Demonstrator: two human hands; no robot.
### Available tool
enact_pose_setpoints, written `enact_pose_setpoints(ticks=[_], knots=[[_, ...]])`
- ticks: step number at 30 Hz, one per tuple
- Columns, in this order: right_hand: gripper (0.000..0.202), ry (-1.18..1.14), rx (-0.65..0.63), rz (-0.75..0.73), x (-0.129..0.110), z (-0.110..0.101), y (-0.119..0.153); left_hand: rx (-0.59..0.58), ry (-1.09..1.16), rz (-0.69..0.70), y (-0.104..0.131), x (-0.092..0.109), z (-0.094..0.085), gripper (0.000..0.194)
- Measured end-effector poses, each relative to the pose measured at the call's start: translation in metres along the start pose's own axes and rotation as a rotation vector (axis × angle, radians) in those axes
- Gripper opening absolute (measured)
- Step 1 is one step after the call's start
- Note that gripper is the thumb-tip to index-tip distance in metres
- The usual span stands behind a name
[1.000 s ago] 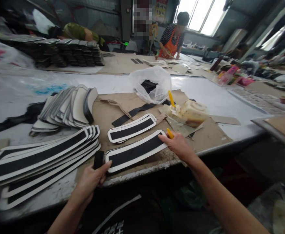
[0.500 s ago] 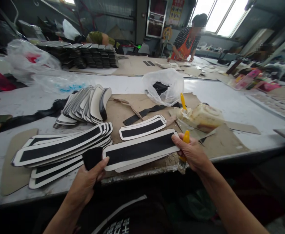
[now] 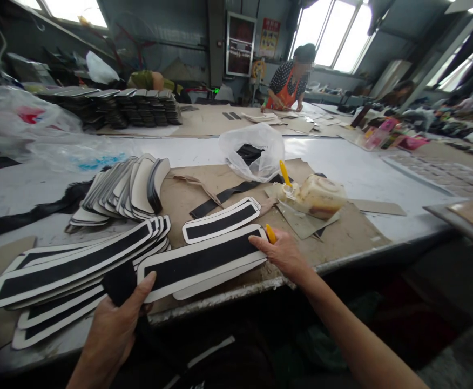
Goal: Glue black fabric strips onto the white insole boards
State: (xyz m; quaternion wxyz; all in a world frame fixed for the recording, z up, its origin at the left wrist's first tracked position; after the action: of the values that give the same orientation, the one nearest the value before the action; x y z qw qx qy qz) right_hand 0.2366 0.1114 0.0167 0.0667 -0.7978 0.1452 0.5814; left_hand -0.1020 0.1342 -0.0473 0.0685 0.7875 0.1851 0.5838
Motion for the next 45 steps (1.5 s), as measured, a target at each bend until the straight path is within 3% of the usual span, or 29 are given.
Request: enact_pose_setpoints(ticks=[6, 18, 22, 28, 34, 40, 45], knots=[[0.028, -0.089, -0.064, -0.051, -0.012, 0.004, 0.001, 0.085, -0.038, -0.02, 0.006, 0.01, -0.002, 0.042], [0.027, -0.041, -0.078, -0.185, -0.007, -0.014, -0.007, 0.065, -0.183, -0.02, 0.031, 0.06, 0.005, 0.03], [0.027, -0.034, -0.074, -0.221, -0.007, -0.018, -0.007, 0.185, -0.207, 0.037, 0.043, 0.071, 0.005, 0.028], [0.027, 0.008, -0.069, -0.254, -0.007, -0.022, -0.01, 0.235, -0.288, 0.062, 0.045, 0.072, 0.005, 0.028], [0.028, 0.126, -0.049, -0.296, -0.01, -0.022, -0.011, 0.16, -0.403, 0.078, 0.038, 0.067, 0.006, 0.029], [0.031, 0.203, -0.023, -0.351, -0.012, -0.021, -0.011, 0.236, -0.387, 0.271, 0.047, 0.082, 0.007, 0.025], [0.033, 0.125, -0.004, -0.282, -0.006, -0.023, -0.016, 0.251, -0.377, 0.243, 0.046, 0.082, 0.005, 0.023]])
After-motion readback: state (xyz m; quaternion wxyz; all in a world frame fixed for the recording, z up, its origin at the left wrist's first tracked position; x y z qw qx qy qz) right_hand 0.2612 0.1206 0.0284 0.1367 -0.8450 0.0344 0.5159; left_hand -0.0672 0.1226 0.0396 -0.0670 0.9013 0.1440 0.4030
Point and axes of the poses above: each hand's wrist, its own y-axis away from the middle knuckle, its own z-axis out of the palm, x = y × z, the point moved 9 cm from there along -y, towards the middle knuckle, and after that the axes turned 15 degrees about -y, right-handed, at the moved point
